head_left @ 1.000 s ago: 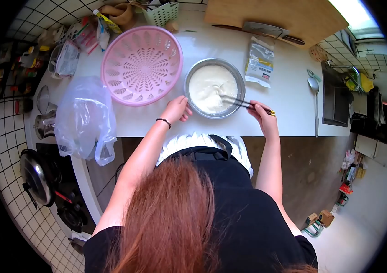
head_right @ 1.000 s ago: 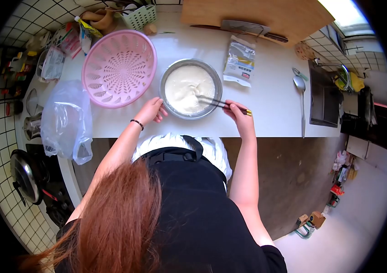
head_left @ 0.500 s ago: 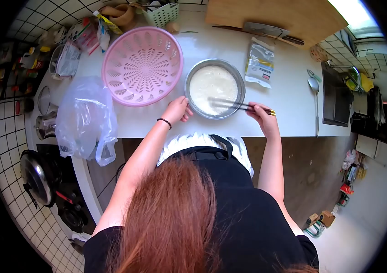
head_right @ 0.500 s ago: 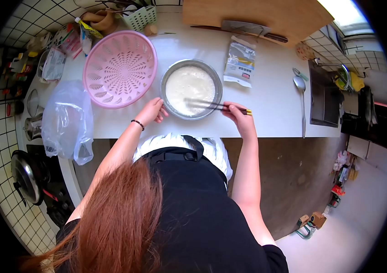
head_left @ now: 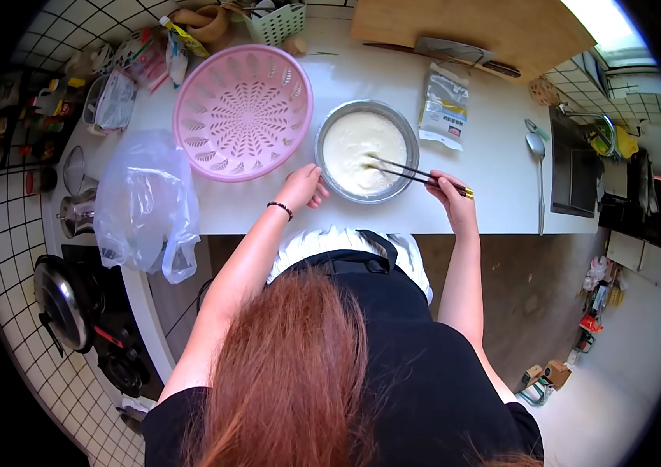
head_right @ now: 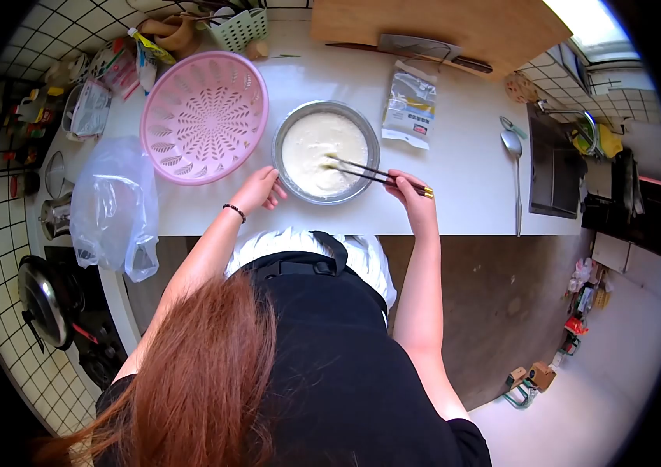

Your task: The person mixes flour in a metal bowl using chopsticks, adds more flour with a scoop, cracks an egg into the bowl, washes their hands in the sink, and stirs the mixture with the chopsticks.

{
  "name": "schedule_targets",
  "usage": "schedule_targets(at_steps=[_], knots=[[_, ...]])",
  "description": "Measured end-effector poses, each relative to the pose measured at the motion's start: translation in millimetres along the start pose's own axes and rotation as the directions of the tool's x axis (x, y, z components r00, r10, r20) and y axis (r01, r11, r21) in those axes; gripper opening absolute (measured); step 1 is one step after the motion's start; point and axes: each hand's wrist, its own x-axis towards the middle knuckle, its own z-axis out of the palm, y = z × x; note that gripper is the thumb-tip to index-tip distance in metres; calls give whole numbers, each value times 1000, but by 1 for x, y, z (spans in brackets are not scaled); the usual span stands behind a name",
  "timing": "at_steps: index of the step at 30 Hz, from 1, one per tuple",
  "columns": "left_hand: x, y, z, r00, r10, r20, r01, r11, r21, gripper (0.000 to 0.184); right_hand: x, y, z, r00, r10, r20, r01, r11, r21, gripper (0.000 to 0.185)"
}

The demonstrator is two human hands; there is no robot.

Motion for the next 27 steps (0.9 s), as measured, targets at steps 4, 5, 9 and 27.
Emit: schedule_targets(at_steps=[4, 5, 9, 27], knots=[[2, -2, -1, 1000, -6, 5, 6, 1000, 0, 28, 0, -3, -3, 987, 121, 104, -123, 992, 13, 22], [3, -1, -1, 1000, -14, 6, 14, 1000, -2, 28, 1, 0, -4, 999, 18, 47, -21, 998, 53, 22], [2, -3, -2, 1000, -15, 11, 15, 1000, -2, 27, 1, -1, -6, 984, 145, 104, -142, 989, -40, 21], [4, -4, -1, 1000, -12, 15, 12, 1000, -6, 27, 2, -7, -6, 999, 43, 0, -43, 999, -25, 22]])
